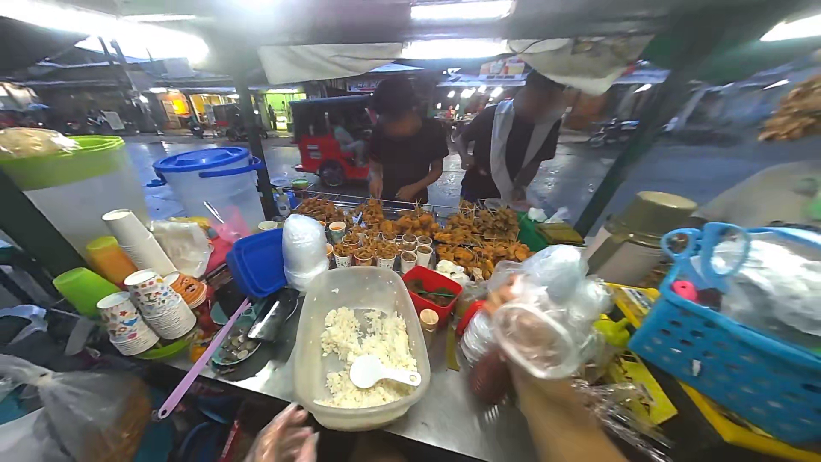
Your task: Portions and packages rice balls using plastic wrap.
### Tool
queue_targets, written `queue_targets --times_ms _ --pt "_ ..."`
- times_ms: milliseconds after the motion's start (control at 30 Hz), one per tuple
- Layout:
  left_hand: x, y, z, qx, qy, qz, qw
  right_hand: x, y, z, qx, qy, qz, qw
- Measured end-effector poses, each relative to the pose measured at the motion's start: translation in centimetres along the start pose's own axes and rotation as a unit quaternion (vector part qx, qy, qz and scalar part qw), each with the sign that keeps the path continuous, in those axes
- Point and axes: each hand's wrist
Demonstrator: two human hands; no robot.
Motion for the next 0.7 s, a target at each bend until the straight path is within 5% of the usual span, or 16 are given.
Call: queue_targets --times_ms 100,200,333,433,500,567,633,700 --pt "-1.2 1.6 -3.9 0.210 -0.107 0.075 0.969 3.9 6.4 -3.0 0.110 0.083 -0.054 0.989" --pt "-1.9 3.4 -6.2 0.294 -0.178 0.113 0.932 6.8 10.6 -5.7 0.266 0.115 -0.106 0.951" --pt "-2.3 5.2 -6.0 0.162 -0.078 0.239 0.954 7.7 11.4 -5.4 0.342 0.089 -0.123 0.927" --pt "-2.9 3.6 -5.7 0.116 0.027 0.268 0.956 6.3 10.3 -3.5 0.380 0.108 -0.053 0.917" --pt "-3.0 2.6 -6.2 0.090 0.066 0.241 0.964 6.7 10.0 -3.2 0.386 0.020 -0.018 0.922" --pt "-2.9 2.7 -6.7 0.072 0.054 0.199 0.976 7.7 10.4 -4.0 0.390 -0.127 -0.072 0.909" --pt "-2.5 2.9 -7.2 0.121 0.047 0.174 0.976 8.5 11.2 -4.5 0.407 -0.176 -0.118 0.888" --pt "-2.5 3.1 -7.3 0.237 0.064 0.197 0.949 8.9 12.1 -3.8 0.411 -0.107 -0.142 0.894"
Point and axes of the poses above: each hand's wrist, its own x-axis away from the middle knuckle, its own z-axis out of the back of the hand, y = z × x, and after that the axes turned 14 degrees about -x, right-handed
